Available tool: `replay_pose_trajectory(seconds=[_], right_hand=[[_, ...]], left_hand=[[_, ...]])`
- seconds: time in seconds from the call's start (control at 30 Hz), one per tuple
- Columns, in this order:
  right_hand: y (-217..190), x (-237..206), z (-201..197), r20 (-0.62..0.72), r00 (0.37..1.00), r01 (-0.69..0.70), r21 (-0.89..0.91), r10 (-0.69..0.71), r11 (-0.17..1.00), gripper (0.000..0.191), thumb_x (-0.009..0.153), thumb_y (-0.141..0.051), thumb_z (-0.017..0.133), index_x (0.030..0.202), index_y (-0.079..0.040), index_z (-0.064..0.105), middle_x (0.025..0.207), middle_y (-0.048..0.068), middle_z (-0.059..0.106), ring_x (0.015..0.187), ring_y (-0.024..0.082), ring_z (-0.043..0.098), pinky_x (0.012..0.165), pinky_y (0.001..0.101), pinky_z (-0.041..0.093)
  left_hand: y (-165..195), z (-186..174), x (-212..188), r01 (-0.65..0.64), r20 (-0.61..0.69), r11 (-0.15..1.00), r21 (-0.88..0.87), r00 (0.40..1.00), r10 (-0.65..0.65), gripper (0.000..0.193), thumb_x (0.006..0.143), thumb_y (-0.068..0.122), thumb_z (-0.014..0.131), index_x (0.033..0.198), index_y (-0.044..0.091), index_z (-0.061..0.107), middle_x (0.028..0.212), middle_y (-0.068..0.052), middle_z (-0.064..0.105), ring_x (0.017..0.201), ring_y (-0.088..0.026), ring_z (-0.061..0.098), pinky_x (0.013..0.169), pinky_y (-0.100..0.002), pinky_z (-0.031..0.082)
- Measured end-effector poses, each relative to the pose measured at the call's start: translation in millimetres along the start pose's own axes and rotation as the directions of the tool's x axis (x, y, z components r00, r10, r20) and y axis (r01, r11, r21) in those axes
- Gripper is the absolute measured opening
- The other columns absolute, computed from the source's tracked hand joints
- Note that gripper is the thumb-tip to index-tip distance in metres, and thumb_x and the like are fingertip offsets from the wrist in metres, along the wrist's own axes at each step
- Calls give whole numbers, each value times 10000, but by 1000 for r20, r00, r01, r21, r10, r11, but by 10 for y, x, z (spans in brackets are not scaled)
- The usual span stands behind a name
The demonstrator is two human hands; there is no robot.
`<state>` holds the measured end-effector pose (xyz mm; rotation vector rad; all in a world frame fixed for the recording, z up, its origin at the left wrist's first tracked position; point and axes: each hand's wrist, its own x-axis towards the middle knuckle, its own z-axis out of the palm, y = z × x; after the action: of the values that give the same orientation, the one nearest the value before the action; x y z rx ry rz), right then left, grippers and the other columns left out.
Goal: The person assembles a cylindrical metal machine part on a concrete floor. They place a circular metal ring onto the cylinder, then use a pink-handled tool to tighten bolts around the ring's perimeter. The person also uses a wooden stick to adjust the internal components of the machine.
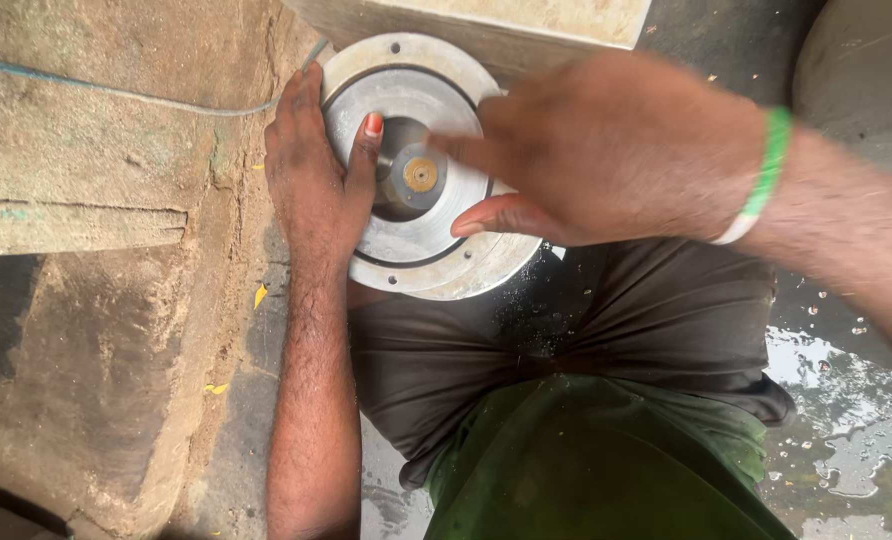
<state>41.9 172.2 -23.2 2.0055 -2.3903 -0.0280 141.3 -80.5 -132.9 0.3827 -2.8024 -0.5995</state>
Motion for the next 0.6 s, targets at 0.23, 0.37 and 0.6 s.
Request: replay_pose_trajectory(seconds=[0.23,0.37,0.6], right_hand=[[59,-116,-250,295,955,-41,197,-19,980,581,953,-671,380,873,-287,807,687,-47,730,673,182,715,614,382,534],[-96,-46,-380,511,859,-124,145,33,982,536,918,-668,403,1302,-315,525,597,-38,663,552,142,664,547,342,543],[-105,23,-530,579,773,-92,-300,258,950,769,1000,-721,255,737,-202,758,552,-28,605,496,128,591,520,275,448]], left_hand=[[-57,16,-30,-13,-9,1000,7,1000,14,680,1117,448,637,1585,27,380,1592,-259,407,1475,-403,407,1196,-567,347],[-80,25,-42,-5,-14,1000,-20,1000,4,686,1104,459,637,1585,40,384,1598,-253,406,1478,-400,409,1205,-564,354],[-82,7,-43,-14,-17,1000,-21,1000,14,689,1086,455,660,1577,50,398,1602,-253,399,1473,-403,416,1197,-576,342]])
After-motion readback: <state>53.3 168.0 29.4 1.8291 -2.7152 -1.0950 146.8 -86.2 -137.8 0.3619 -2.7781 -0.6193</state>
